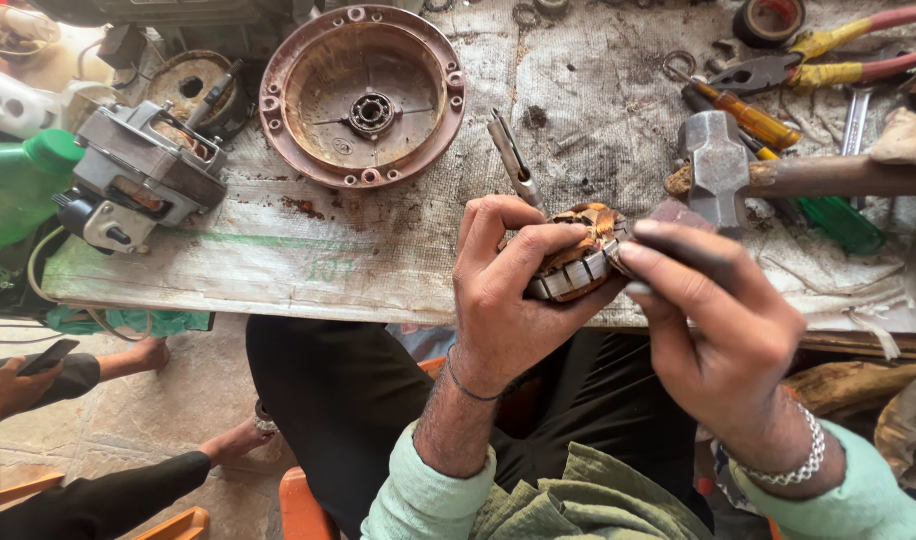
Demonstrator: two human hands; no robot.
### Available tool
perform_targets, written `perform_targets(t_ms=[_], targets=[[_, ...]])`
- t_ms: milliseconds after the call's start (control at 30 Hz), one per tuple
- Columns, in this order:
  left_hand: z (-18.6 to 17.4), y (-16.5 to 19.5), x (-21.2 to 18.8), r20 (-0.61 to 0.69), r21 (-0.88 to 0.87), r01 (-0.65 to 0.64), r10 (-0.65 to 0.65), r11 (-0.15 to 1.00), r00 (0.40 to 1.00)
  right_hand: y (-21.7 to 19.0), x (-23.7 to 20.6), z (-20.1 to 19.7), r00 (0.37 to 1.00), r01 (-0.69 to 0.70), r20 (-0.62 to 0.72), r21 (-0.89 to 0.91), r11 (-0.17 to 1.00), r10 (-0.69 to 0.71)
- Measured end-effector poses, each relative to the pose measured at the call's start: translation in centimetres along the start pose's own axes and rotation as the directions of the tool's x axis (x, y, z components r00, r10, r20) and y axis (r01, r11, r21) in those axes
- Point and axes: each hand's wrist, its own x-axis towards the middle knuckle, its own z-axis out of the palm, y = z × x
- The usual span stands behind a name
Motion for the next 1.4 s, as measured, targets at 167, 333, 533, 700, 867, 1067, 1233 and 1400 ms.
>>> perform_targets(t_ms=[167,333,533,700,867,1067,1233,1400], targets=[[0.1,0.0,0.0,0.002,-0.001,-0.015,0.015,1.0,1.0,0.0,-0.1,-0.1,0.999,-0.035,-0.003,0.014,0.999,0.035],[0.1,0.0,0.0,0.0,-0.014,-0.008,0.008,1.0,1.0,-0.1,-0.2,-0.1,0.999,-0.035,-0.003,0.038,0.999,0.035],[0.0,0.2,0.1,0.001,-0.005,0.003,-0.003,1.0,1.0,-0.5,-0.2,-0.1,0.999,-0.037,-0.002,0.041,0.998,0.037],[0.1,0.1,0.1,-0.015,-0.009,-0.007,0.007,1.0,1.0,0.0,-1.0,0.1,0.998,-0.062,-0.028,0.044,0.997,0.063],[0.2,0.2,0.0,0.002,-0.001,0.005,-0.005,1.0,1.0,-0.1,-1.1,0.1,0.999,-0.015,-0.028,0.01,1.0,0.016],[0.3,0.2,-0.1,0.001,0.0,0.011,-0.011,1.0,1.0,-0.8,-0.5,0.0,0.997,0.081,-0.016,-0.035,0.996,-0.082],[0.6,0.3,-0.2,-0.02,0.02,0.011,-0.011,1.0,1.0,-0.7,-1.0,0.1,0.985,0.169,-0.014,-0.077,0.983,-0.171],[0.6,0.8,-0.2,-0.039,0.021,0.019,-0.018,1.0,0.999,0.2,-0.9,-0.2,0.994,0.094,-0.051,-0.071,0.993,-0.097]])
